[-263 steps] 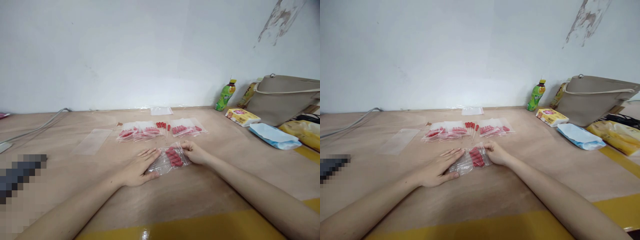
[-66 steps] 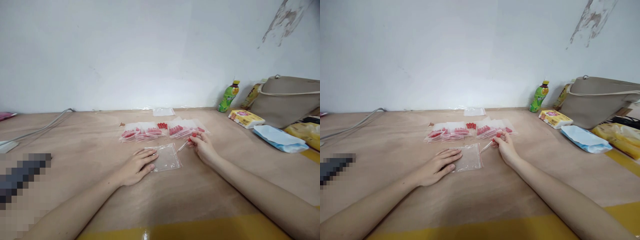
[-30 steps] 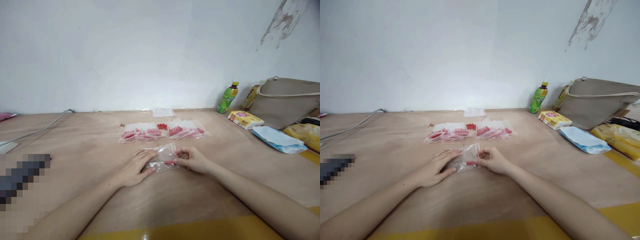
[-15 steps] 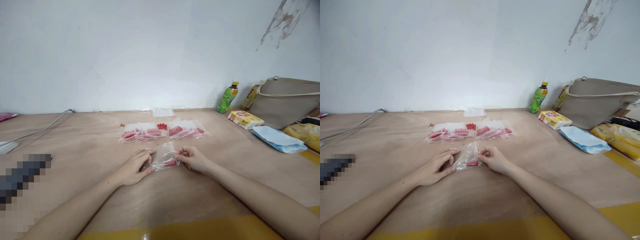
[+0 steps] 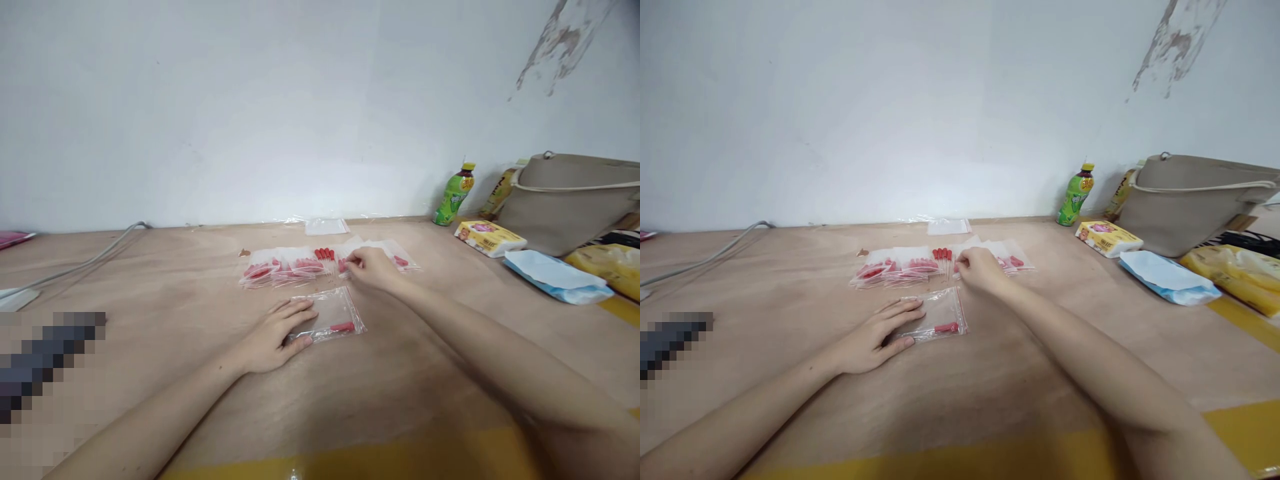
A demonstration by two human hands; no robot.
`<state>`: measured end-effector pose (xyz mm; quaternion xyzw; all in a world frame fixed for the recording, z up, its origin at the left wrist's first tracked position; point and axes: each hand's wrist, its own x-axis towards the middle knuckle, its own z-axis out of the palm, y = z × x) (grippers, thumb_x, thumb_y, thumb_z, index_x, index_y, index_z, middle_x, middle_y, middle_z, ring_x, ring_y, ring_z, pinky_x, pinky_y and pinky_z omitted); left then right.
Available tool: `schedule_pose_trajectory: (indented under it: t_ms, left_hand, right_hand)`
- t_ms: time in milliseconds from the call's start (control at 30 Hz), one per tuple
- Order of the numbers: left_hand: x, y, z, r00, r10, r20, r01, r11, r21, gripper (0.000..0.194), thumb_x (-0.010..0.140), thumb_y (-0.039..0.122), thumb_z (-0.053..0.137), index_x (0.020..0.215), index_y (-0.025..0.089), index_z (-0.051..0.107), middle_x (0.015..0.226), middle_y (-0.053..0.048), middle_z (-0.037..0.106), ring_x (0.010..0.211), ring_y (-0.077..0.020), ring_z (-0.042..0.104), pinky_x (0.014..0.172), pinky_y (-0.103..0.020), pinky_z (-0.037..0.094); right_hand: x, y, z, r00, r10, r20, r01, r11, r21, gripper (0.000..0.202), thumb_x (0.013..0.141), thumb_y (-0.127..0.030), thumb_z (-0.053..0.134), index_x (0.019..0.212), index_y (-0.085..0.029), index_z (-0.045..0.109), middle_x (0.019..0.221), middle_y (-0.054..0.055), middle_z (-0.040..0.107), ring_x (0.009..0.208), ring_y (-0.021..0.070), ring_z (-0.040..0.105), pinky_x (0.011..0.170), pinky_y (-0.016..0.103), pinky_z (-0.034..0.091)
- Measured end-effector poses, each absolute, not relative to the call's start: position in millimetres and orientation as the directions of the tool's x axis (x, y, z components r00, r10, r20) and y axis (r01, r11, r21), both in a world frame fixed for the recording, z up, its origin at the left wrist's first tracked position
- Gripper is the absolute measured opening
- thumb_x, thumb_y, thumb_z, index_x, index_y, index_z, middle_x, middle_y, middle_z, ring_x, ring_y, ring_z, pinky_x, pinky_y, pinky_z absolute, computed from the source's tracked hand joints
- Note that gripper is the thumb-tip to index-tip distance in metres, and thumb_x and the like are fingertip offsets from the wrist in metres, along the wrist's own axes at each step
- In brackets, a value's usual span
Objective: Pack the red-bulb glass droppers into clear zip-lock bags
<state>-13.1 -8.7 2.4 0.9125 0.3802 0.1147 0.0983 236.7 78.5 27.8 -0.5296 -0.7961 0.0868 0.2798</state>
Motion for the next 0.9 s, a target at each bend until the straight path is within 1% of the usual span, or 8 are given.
schedule_pose_trajectory:
  t_ms: [167, 267, 433, 533, 633, 733, 800, 900]
  left_hand:
    - [-13.4, -7.7, 0.9, 0.684, 0.718, 0.125, 0.674, -0.689, 0.266, 0.045, 0.089, 0.044, 0.041, 0.13, 0.026, 0.04, 0.14, -0.004, 0.033, 0.129, -0.0225, 0.028, 0.105, -0.043, 0.025]
    - [-13.8, -7.5, -0.1, 0.695, 0.707, 0.133, 0.661, -0.701, 0.268, 0.044, 0.089, 0.044, 0.041, 0.13, 0.026, 0.04, 0.139, -0.005, 0.034, 0.128, -0.0224, 0.029, 0.105, -0.043, 0.025]
    - [-14.4, -8.3, -0.8, 0.695, 0.704, 0.145, 0.658, -0.705, 0.265, 0.044, 0.089, 0.043, 0.041, 0.13, 0.026, 0.04, 0.139, -0.005, 0.034, 0.128, -0.022, 0.029, 0.105, -0.044, 0.025]
    - [-14.1, -8.3, -0.2, 0.697, 0.705, 0.134, 0.66, -0.703, 0.267, 0.044, 0.089, 0.043, 0.041, 0.13, 0.026, 0.039, 0.14, -0.004, 0.034, 0.128, -0.0215, 0.029, 0.105, -0.043, 0.024]
    - [-13.6, -7.8, 0.3, 0.694, 0.708, 0.131, 0.662, -0.699, 0.271, 0.044, 0.089, 0.043, 0.041, 0.13, 0.026, 0.04, 0.14, -0.004, 0.034, 0.128, -0.0215, 0.029, 0.105, -0.043, 0.024]
    - [-13.4, -7.3, 0.2, 0.696, 0.705, 0.135, 0.659, -0.702, 0.271, 0.044, 0.089, 0.043, 0.041, 0.13, 0.027, 0.039, 0.139, -0.004, 0.034, 0.128, -0.0215, 0.029, 0.105, -0.043, 0.024]
    - [-13.4, -7.0, -0.2, 0.699, 0.702, 0.139, 0.655, -0.706, 0.269, 0.044, 0.09, 0.043, 0.041, 0.131, 0.027, 0.039, 0.139, -0.004, 0.034, 0.128, -0.0213, 0.029, 0.105, -0.044, 0.024]
    - [-13.4, -7.1, -0.5, 0.697, 0.701, 0.15, 0.653, -0.707, 0.27, 0.044, 0.089, 0.043, 0.041, 0.13, 0.026, 0.04, 0.139, -0.004, 0.035, 0.128, -0.0211, 0.03, 0.105, -0.043, 0.025]
  right_hand:
    - [210.8, 125.6, 33.2, -0.157, 0.976, 0.149, 0.958, 0.187, -0.218, 0.03, 0.082, -0.034, 0.041, 0.097, -0.025, 0.066, 0.104, 0.006, 0.064, 0.094, 0.0194, 0.058, 0.074, 0.028, 0.042]
    - [201.1, 144.5, 28.7, -0.131, 0.985, 0.11, 0.968, 0.151, -0.202, 0.034, 0.083, -0.039, 0.041, 0.1, -0.022, 0.065, 0.112, 0.009, 0.061, 0.102, 0.0231, 0.055, 0.08, 0.033, 0.041]
    - [194.0, 159.1, 20.5, -0.12, 0.992, 0.044, 0.965, 0.127, -0.231, 0.028, 0.077, -0.035, 0.05, 0.093, -0.02, 0.067, 0.107, 0.012, 0.063, 0.1, 0.0266, 0.056, 0.08, 0.038, 0.042]
    - [193.3, 162.8, 18.9, -0.083, 0.995, 0.046, 0.95, 0.093, -0.298, 0.024, 0.072, -0.03, 0.055, 0.089, -0.019, 0.067, 0.103, 0.012, 0.064, 0.097, 0.0268, 0.058, 0.078, 0.037, 0.042]
    - [195.7, 163.4, 20.8, -0.052, 0.997, 0.056, 0.911, 0.071, -0.406, 0.018, 0.07, -0.026, 0.055, 0.079, -0.015, 0.066, 0.085, 0.012, 0.068, 0.082, 0.0238, 0.062, 0.07, 0.033, 0.045]
    - [203.6, 154.3, 22.5, -0.045, 0.99, 0.137, 0.843, 0.111, -0.526, 0.023, 0.079, -0.027, 0.043, 0.091, -0.016, 0.059, 0.081, 0.006, 0.067, 0.07, 0.015, 0.062, 0.063, 0.025, 0.045]
    - [214.0, 139.5, 20.8, -0.018, 0.963, 0.269, 0.699, 0.205, -0.686, 0.026, 0.084, -0.029, 0.035, 0.102, -0.018, 0.049, 0.084, 0.004, 0.065, 0.063, 0.0101, 0.059, 0.058, 0.022, 0.045]
    - [237.2, 106.1, 13.2, 0.11, 0.892, 0.438, 0.244, 0.403, -0.882, 0.026, 0.08, -0.04, 0.043, 0.098, -0.021, 0.04, 0.074, -0.002, 0.06, 0.051, 0.0076, 0.053, 0.05, 0.021, 0.043]
